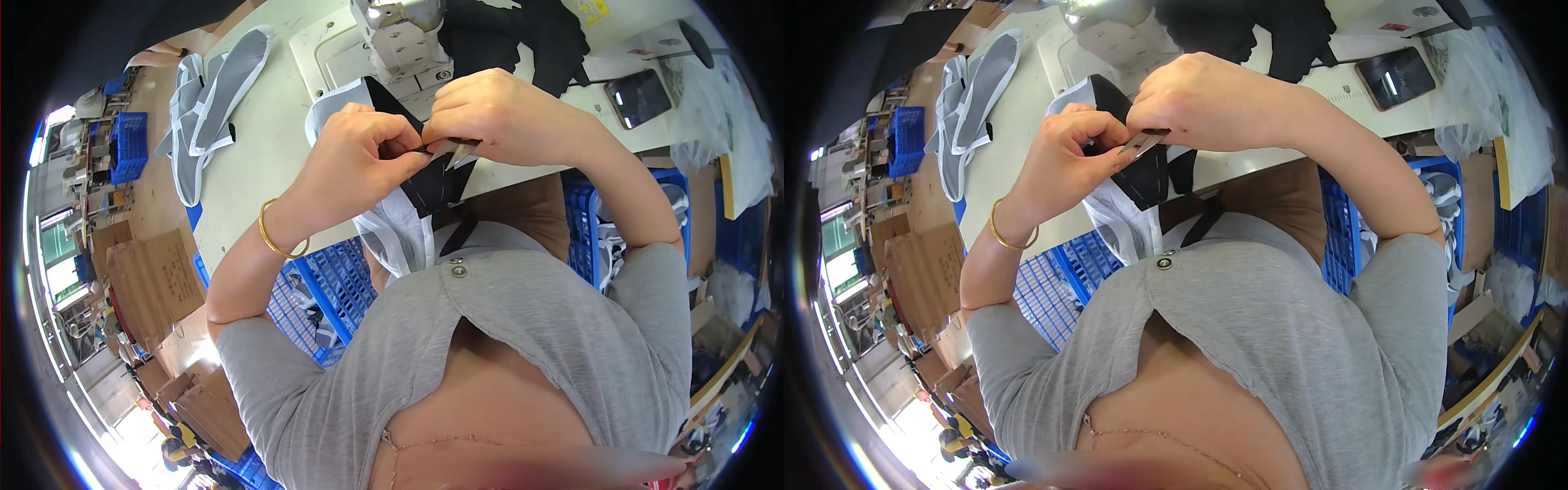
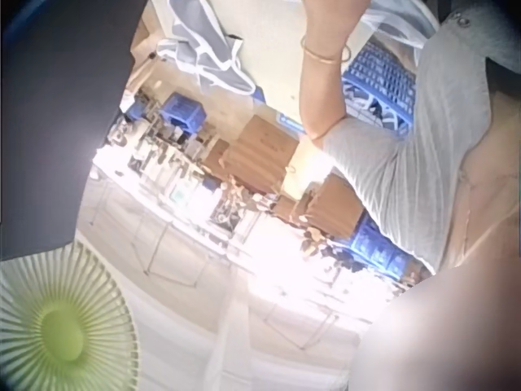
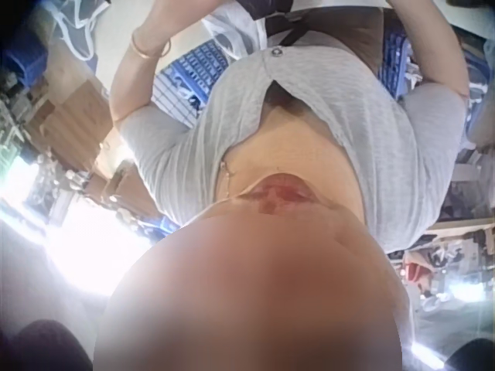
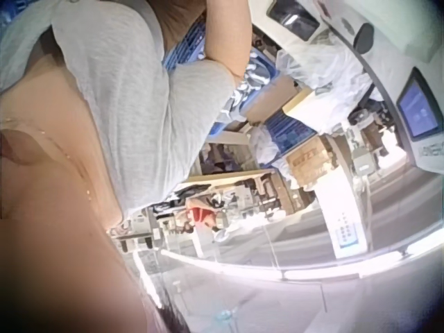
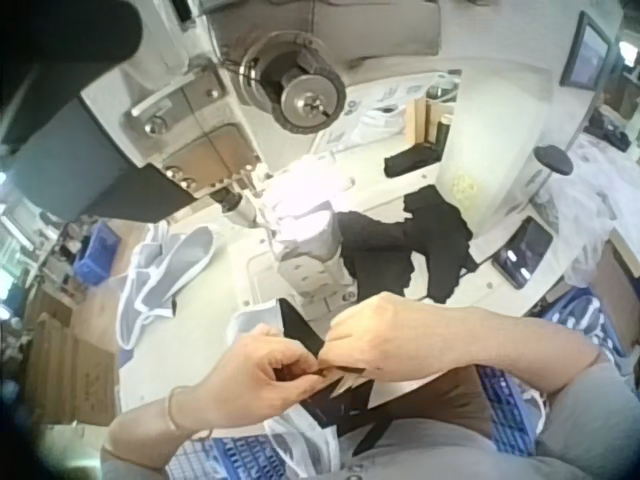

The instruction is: Stitching and trimming black fabric shoe components using an industrial sewing machine.

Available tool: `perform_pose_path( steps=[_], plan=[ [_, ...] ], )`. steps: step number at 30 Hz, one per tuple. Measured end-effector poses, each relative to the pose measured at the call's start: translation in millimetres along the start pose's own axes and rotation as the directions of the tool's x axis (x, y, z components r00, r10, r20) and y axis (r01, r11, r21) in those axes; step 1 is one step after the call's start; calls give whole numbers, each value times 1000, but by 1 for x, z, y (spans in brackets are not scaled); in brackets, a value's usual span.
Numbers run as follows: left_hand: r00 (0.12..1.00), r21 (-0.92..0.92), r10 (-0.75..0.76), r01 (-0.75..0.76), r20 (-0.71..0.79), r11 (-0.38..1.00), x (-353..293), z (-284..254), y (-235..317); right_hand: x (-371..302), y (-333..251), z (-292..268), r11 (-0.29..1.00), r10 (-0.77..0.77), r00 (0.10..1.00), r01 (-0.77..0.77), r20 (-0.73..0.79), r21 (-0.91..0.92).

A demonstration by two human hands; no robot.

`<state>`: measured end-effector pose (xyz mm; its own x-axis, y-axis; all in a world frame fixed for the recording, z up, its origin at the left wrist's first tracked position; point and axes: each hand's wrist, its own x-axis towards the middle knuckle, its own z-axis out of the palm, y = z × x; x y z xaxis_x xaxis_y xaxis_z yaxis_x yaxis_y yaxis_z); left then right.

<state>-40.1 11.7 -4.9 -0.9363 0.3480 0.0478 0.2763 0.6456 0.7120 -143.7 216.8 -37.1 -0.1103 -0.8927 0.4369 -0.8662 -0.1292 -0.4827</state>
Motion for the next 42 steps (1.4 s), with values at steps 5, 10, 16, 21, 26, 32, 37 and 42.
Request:
perform_pose_path(
  steps=[5,10,16,21,26,32,37,42],
  plan=[
    [999,109,40,-40,-2,993,-6,-4,-4,-2,-4,1,998,47,999,-47,16,37],
    [999,78,-18,20,-38,997,-8,-1,-4,-4,-6,2,998,47,998,-46,49,-30],
    [975,-172,-212,198,-69,965,-12,-2,-6,-6,-9,1,999,51,999,-50,-10,6],
    [950,-485,-313,281,16,828,-14,-1,-16,-8,-8,0,995,88,996,-88,-8,44],
    [977,-374,-212,194,-6,907,-15,-10,-21,-10,-7,3,990,126,990,-121,-63,74],
    [995,20,92,-91,-40,996,17,-66,-13,6,-33,13,883,444,845,-356,-299,306],
    [994,-126,-33,47,108,991,60,-110,-17,35,-36,30,746,631,593,-286,-500,602],
    [965,-287,-253,261,67,922,77,-121,-42,49,-23,26,595,756,476,-215,-449,775]
  ],
)
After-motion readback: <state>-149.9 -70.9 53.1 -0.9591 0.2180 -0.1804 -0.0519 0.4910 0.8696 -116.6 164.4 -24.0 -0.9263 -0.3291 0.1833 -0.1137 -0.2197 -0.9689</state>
